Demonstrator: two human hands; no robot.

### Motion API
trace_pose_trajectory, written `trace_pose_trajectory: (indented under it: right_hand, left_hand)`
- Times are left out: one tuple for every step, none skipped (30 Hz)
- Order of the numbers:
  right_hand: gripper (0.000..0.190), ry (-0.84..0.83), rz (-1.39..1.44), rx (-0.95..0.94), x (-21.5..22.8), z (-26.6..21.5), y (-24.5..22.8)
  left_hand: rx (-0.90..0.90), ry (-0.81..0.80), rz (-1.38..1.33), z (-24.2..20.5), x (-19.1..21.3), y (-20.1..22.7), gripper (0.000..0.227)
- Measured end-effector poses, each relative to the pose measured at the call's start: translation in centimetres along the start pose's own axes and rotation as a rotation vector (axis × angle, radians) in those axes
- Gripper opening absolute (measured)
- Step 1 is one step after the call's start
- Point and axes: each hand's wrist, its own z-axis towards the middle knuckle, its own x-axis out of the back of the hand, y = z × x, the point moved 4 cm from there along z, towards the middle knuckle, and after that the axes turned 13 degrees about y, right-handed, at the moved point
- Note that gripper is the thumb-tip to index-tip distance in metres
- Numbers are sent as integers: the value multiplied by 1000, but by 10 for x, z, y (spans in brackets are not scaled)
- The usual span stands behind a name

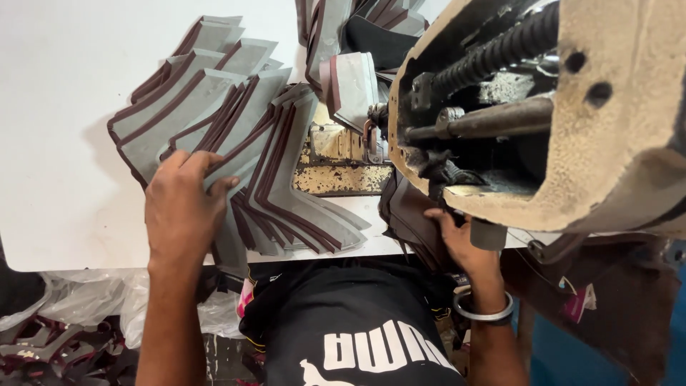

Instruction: Sew pre-cut leather components together using an industrial sewing machine to form shoe upper parts.

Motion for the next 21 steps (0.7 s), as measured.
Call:
trace_pose_trajectory:
  right_hand:
    - [33,75,133,11,1,-3,2]
    - [33,74,135,9,6,-4,-2]
    - [26,117,255,12,12,-3,-5]
    - [22,160,376,15,19,-2,-9]
    - [22,160,377,14,40,7,-34]
    - [22,65,299,-100,56,16,-54]
    - [22,-32,221,-213,72,24,-75]
    - [22,-35,223,-213,65,20,-71]
    - [22,-75,280,-176,54,17,-70]
    - [21,-116,337,-138,44,14,-71]
    - [21,-124,347,-133,50,13,-87]
    - [20,-64,533,-10,60,14,-109]
    - [19,3,714,114,73,15,-129]
    - [19,-2,720,119,76,15,-141]
    - [18,-50,736,65,80,14,-150]
    - [17,-99,751,11,83,13,-159]
    - [17,-100,750,10,81,10,-158]
    - [16,-133,788,-1,78,8,-157]
    - [15,-163,825,-12,76,5,-156]
    - [15,-162,822,-13,76,5,-152]
    - [14,-202,839,-4,74,3,-150]
  left_hand:
    - [15,-45,-30,0,0,-4,33]
    - [14,-46,-28,3,11,2,33]
    - [147,-80,-39,6,21,4,32]
    - [280,-114,-50,8,31,6,32]
    - [279,-115,-49,5,33,6,32]
    - [416,-61,-184,0,35,3,30]
    - [553,-6,-317,-6,38,-1,28]
    - [555,-6,-314,-18,26,-3,28]
    - [527,23,-658,-26,15,-3,23]
    - [486,52,-1002,-35,5,-3,19]
    - [490,58,-990,-41,-1,10,19]
    - [488,-108,-1125,-48,-12,27,18]
    - [480,-278,-1263,-54,-25,47,19]
    - [484,-270,-1258,-59,-30,57,19]
    - [523,-340,-1411,-66,-37,71,19]
    - [561,-410,-1565,-72,-45,85,19]
    - [563,-411,-1565,-72,-44,90,19]
    - [616,-460,-1638,-72,-45,96,22]
    - [667,-510,-1712,-72,-45,103,24]
    - [667,-512,-1714,-70,-45,103,24]
    - [696,-561,-1734,-70,-45,104,26]
